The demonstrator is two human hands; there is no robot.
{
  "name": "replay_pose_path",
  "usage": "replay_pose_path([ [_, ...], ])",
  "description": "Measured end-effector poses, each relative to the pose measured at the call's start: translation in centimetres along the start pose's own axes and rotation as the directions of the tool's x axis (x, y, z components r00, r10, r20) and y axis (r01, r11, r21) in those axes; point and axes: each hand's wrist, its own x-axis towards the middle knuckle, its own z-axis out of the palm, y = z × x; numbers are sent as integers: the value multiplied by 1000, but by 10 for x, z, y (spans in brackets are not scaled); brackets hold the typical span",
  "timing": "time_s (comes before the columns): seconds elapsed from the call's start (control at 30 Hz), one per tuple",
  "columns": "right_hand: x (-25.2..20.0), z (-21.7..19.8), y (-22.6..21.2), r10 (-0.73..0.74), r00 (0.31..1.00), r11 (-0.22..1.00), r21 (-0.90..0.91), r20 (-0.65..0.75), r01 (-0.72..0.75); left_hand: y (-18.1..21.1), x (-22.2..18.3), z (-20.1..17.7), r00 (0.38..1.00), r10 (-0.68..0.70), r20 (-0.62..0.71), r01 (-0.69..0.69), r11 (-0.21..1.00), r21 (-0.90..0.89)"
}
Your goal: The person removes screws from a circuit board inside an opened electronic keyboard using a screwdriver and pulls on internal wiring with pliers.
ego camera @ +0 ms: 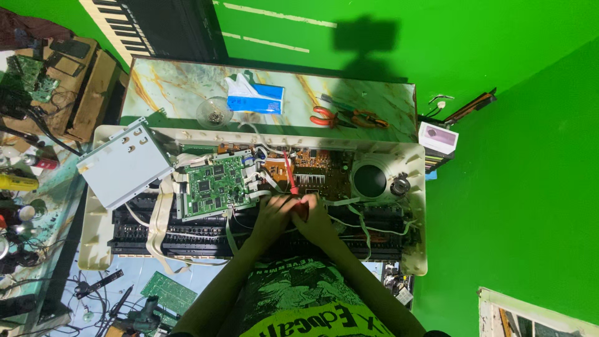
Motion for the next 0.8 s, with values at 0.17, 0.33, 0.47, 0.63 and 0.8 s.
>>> replay_pose_path([
  [0.17,-3,1,17,-120,987,993,-15,-104,119,6,-1,1,999,-15,45,19,996,-83],
  [0.33,-11,0,25,6,994,1000,27,-111,-3,-3,16,3,978,-210,12,208,959,-192],
  [0.47,-13,-6,19,76,977,995,85,-202,-59,-10,45,-6,914,-405,-9,383,871,-308],
  [0.63,-7,-13,14,158,976,967,225,-147,-123,-28,88,-6,944,-308,122,316,947,-57],
  [0.8,-11,-11,10,-83,993,982,161,-83,95,-43,111,9,881,-426,207,438,899,-16],
])
